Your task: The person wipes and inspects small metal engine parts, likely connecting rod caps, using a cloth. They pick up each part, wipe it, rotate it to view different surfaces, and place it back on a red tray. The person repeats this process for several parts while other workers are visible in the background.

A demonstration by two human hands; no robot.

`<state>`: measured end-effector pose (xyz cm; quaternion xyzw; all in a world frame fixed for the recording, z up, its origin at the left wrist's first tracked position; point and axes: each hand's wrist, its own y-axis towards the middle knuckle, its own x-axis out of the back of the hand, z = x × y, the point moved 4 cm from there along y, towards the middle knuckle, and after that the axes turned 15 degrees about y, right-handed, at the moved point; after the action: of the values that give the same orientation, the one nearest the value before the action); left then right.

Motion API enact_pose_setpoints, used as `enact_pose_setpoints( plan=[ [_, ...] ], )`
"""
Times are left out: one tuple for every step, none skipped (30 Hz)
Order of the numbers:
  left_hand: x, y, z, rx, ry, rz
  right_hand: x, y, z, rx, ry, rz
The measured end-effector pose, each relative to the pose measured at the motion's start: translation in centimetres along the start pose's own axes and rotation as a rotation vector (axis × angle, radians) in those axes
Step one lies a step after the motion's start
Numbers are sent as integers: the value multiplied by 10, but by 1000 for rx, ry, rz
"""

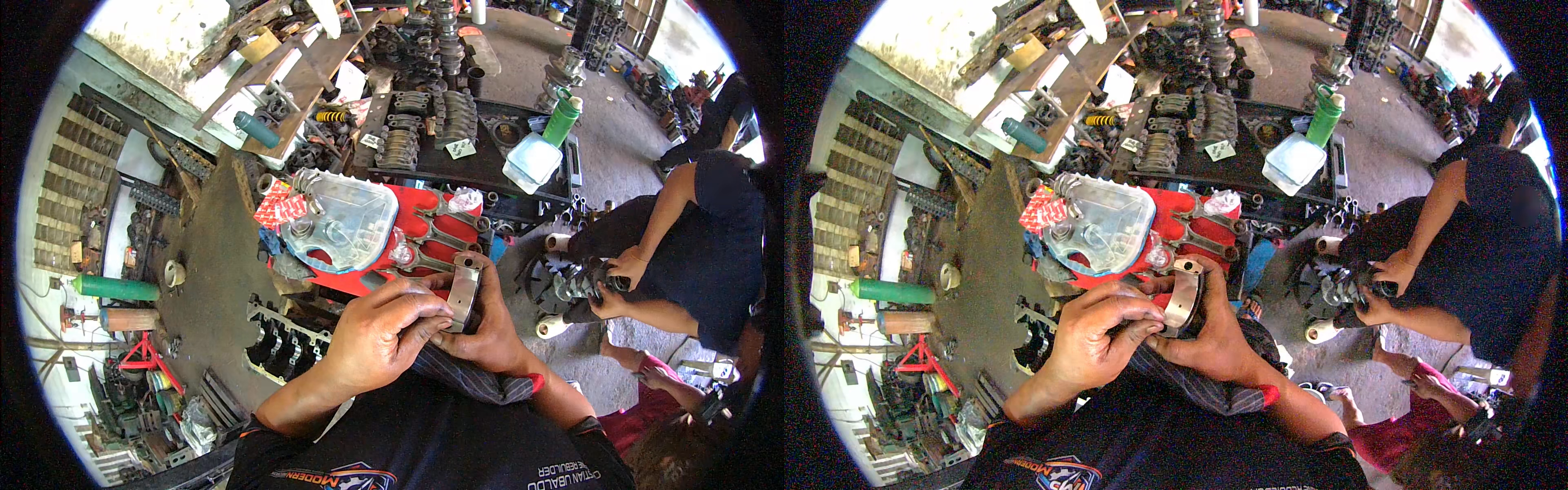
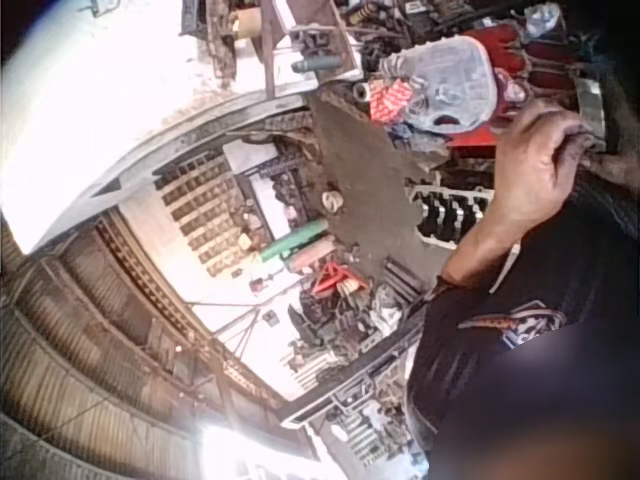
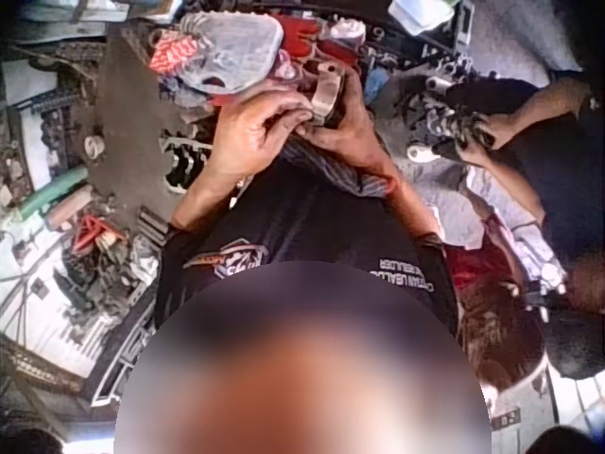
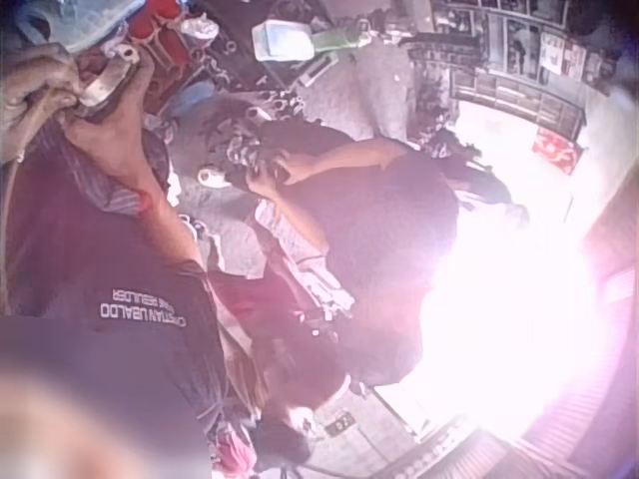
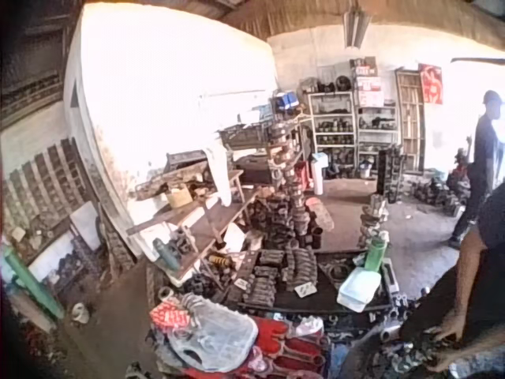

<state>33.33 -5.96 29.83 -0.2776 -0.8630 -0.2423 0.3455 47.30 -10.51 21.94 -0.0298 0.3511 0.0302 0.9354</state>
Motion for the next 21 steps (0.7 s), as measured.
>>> enact_pose_setpoints(
  plan=[
    [-1, 0, 0, 9, -4, 15, 0, 0, 0, -3, 1, -4],
    [-1, 0, 0, 19, -8, 29, 0, -1, -1, -20, 23, -9],
    [-1, 0, 0, 21, -3, 18, 0, -1, -1, -1, 4, -6],
    [0, 0, 0, 23, 3, 6, 0, -1, -1, 5, 7, -5],
    [0, 0, 0, 25, 8, -5, 0, -1, -2, 1, 27, -3],
    [0, 0, 0, 25, 2, 12, 0, -1, -2, 16, 13, 2],
    [-1, 0, 1, 25, -5, 30, 0, -2, -3, 22, 17, 7],
    [-1, 0, 2, 26, -11, 48, 0, -2, -3, 19, 34, 11],
    [-1, 0, 3, 23, -10, 50, 0, -2, -3, 27, 17, 11],
    [-1, 0, 3, 21, -9, 52, 0, -2, -4, 26, 12, 11],
    [-1, -1, 4, 20, -7, 54, 0, -2, -5, 13, 21, 9],
    [-1, -1, 4, 21, -7, 55, -1, -3, -4, 21, 11, 11],
    [-1, -1, 4, 21, -7, 56, 0, -3, -4, 17, 13, 11],
    [-1, -2, 4, 24, -7, 60, 0, -3, -5, 14, 27, 11],
    [-1, -2, 4, 34, -14, 60, 0, -3, -4, 18, 12, 13],
    [-1, -2, 4, 47, -20, 64, 0, -3, -4, 23, 9, 14],
    [-1, -3, 4, 61, -26, 68, 0, -3, -4, 16, 7, 18],
    [-1, -3, 3, 56, -25, 67, 0, -2, -3, 34, -17, 24],
    [0, -4, 3, 50, -22, 66, -1, -2, -3, 41, -40, 33],
    [0, -4, 4, 57, -21, 71, -1, -2, -2, 46, -47, 37],
    [0, -4, 5, 50, -29, 71, -2, -2, -1, 49, -54, 35]
  ],
)
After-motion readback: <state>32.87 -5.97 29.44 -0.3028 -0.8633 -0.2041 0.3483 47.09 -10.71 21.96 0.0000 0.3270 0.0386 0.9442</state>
